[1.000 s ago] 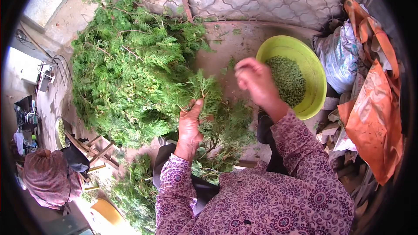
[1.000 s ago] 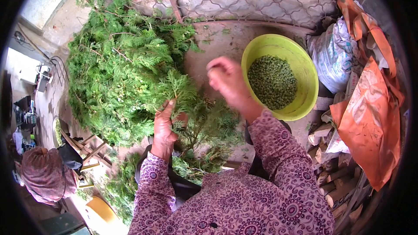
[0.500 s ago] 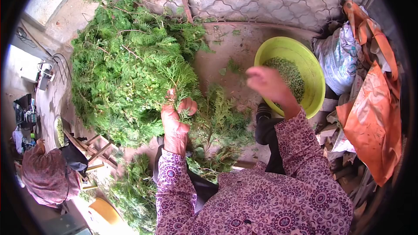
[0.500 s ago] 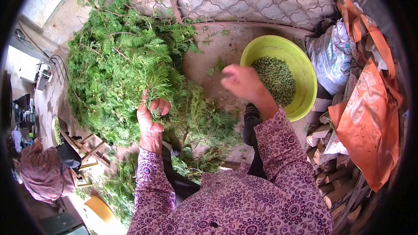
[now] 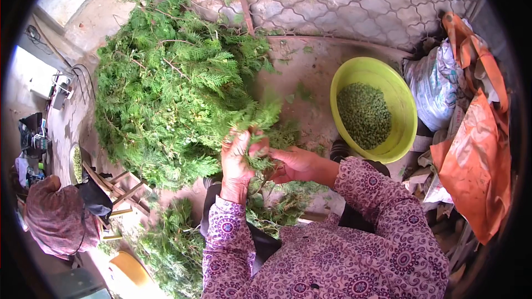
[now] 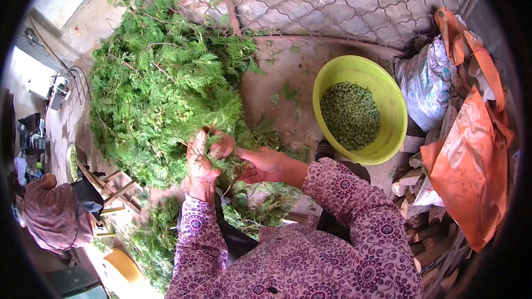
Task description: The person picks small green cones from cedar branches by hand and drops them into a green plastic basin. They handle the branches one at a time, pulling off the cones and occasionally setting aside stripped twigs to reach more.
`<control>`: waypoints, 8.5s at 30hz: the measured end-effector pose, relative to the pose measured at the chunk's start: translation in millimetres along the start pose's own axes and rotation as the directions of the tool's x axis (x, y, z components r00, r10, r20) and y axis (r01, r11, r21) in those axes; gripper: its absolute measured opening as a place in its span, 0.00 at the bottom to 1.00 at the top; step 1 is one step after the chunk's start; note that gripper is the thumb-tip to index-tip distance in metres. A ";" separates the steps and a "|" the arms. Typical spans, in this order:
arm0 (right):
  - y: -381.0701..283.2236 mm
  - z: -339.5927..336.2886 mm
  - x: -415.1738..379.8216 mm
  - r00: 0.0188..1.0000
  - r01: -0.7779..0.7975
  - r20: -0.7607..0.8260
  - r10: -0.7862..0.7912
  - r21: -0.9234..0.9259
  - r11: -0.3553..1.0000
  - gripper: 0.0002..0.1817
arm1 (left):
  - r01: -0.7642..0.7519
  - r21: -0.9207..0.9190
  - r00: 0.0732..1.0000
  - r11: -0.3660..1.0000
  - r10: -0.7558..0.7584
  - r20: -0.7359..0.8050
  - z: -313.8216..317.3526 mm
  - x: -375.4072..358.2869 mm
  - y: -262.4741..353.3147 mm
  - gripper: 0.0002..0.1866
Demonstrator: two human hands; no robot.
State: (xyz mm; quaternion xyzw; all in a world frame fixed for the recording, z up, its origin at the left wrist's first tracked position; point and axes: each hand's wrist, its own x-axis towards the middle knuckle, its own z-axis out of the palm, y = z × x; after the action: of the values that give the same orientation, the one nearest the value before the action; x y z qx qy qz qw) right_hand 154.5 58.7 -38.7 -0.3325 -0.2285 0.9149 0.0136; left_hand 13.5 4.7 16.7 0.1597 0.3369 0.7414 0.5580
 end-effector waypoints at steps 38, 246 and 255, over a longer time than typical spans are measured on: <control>13.0 3.5 -9.7 0.628 0.580 0.360 -0.690 -0.807 0.106 0.19 | 0.277 0.117 0.960 0.954 -0.280 0.006 3.3 2.5 -9.3 0.22; -98.5 -8.9 -74.8 0.793 0.610 0.060 -0.607 -0.091 0.788 0.11 | 0.373 0.229 0.924 0.899 -0.337 -0.181 -6.3 -6.5 -30.0 0.16; -71.6 3.4 -52.6 0.764 0.339 0.115 -0.635 -0.909 0.243 0.32 | 0.367 0.428 0.925 0.826 -0.374 -0.073 -15.2 -6.5 -37.5 0.20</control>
State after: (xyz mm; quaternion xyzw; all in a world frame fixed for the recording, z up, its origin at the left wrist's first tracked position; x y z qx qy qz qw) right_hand 184.3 112.1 25.9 -0.3215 -0.7640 0.5378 0.1538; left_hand 33.3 -0.6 -18.7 0.2167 0.5138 0.5240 0.6438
